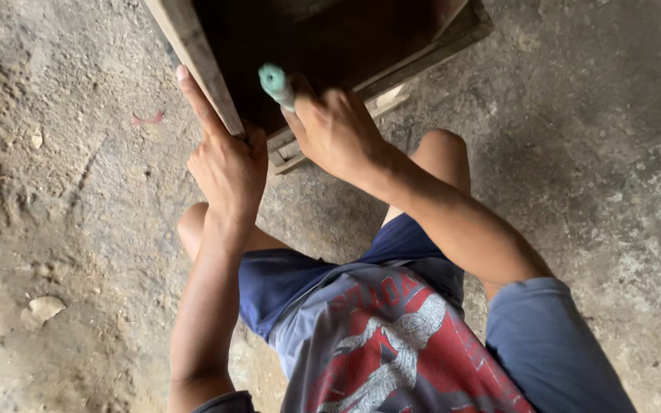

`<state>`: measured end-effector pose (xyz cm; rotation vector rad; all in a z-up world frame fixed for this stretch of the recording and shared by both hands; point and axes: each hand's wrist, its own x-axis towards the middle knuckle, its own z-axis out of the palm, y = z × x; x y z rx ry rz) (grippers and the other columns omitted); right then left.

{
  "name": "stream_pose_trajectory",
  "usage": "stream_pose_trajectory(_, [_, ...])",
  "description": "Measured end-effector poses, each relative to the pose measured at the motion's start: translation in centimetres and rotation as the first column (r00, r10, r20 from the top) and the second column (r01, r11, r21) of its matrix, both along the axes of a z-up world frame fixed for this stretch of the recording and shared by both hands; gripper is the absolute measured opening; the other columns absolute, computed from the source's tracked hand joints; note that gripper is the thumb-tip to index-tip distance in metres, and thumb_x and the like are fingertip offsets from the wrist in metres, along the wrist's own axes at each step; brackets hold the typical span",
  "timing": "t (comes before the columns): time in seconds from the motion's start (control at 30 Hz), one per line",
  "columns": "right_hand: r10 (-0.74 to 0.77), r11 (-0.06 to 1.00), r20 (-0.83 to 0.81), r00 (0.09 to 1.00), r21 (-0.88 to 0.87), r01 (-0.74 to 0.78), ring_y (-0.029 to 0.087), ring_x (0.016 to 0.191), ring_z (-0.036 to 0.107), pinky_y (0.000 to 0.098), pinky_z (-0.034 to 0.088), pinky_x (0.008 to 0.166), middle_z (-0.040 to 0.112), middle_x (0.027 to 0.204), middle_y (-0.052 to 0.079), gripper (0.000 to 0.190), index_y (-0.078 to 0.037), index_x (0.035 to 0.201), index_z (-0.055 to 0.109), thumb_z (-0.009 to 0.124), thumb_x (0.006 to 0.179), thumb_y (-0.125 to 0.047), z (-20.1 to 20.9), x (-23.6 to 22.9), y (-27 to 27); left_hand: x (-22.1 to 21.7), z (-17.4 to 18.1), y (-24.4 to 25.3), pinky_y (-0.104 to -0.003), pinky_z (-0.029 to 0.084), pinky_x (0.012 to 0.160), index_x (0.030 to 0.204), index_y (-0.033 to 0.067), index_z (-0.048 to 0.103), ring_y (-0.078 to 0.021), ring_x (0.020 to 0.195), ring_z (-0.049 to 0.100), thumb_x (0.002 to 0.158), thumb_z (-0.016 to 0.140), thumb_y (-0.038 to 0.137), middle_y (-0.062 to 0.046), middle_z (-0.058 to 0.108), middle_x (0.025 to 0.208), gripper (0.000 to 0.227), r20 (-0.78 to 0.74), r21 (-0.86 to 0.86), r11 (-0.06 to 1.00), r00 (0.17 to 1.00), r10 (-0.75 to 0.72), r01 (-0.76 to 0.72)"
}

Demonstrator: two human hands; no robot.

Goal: The person sands the interior and exterior surfaces of a wooden drawer by hand using a piece of sandpaper.

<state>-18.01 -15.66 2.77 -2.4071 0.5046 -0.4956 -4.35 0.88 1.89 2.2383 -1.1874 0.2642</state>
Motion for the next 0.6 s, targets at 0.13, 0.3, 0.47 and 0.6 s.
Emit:
stream_pose_trajectory(0.13, [-0.292, 0.947, -0.089, 0.952, 0.11, 0.3, 0.014, 0.059, 0.067, 0.03, 0.054, 0.048, 0.072, 0.077, 0.007, 0.012, -0.004, 0.105, 0.069, 0.06, 0.105, -0.012, 0.4, -4.4, -7.1, -0.2, 0.8, -0.1, -0.043, 0.054, 0.054, 0.162, -0.0069, -0.006, -0.0345, 0.058, 0.066, 0.092, 0.069, 0.009, -0.022, 0.072, 0.084, 0.104, -0.026, 0.009, 1.0, 1.0, -0.012, 0.012])
stream_pose_trajectory(0.3, [-0.442, 0.892, 0.35, 0.826, 0.072, 0.447, 0.018, 0.074, 0.058, 0.0337, 0.045, 0.06, 0.075, 0.113, 0.014, 0.007, 0.002, 0.121, 0.058, 0.06, 0.119, -0.004, 0.1, -16.6, -13.0, -0.2, 1.5, -0.9, -0.043, 0.053, 0.051, 0.162, -0.0072, -0.001, -0.0351, 0.056, 0.067, 0.092, 0.071, 0.011, -0.019, 0.07, 0.075, 0.102, -0.05, 0.006, 0.999, 0.998, 0.045, -0.045])
stream_pose_trajectory(0.47, [-0.393, 0.918, 0.69, 0.607, 0.337, 0.211, 0.021, 0.086, 0.067, 0.038, 0.058, 0.086, 0.069, 0.1, 0.012, 0.017, 0.001, 0.131, 0.056, 0.05, 0.115, 0.005, -2.0, -14.9, -16.9, 0.7, 1.8, -0.9, -0.042, 0.053, 0.048, 0.161, -0.0098, 0.001, -0.0314, 0.05, 0.066, 0.096, 0.068, 0.011, -0.013, 0.067, 0.061, 0.095, -0.103, 0.052, 0.998, 0.993, 0.048, -0.043])
stream_pose_trajectory(0.6, [-0.488, 0.873, 0.631, 0.603, 0.364, 0.326, 0.02, 0.075, 0.062, 0.0379, 0.054, 0.07, 0.068, 0.094, 0.008, 0.027, 0.001, 0.121, 0.065, 0.076, 0.105, -0.018, -2.5, -8.0, -16.6, 1.2, 1.6, -1.2, -0.043, 0.053, 0.048, 0.159, -0.0109, 0.005, -0.0334, 0.05, 0.066, 0.095, 0.068, 0.012, -0.014, 0.066, 0.06, 0.093, -0.083, 0.031, 0.998, 0.994, 0.065, -0.063])
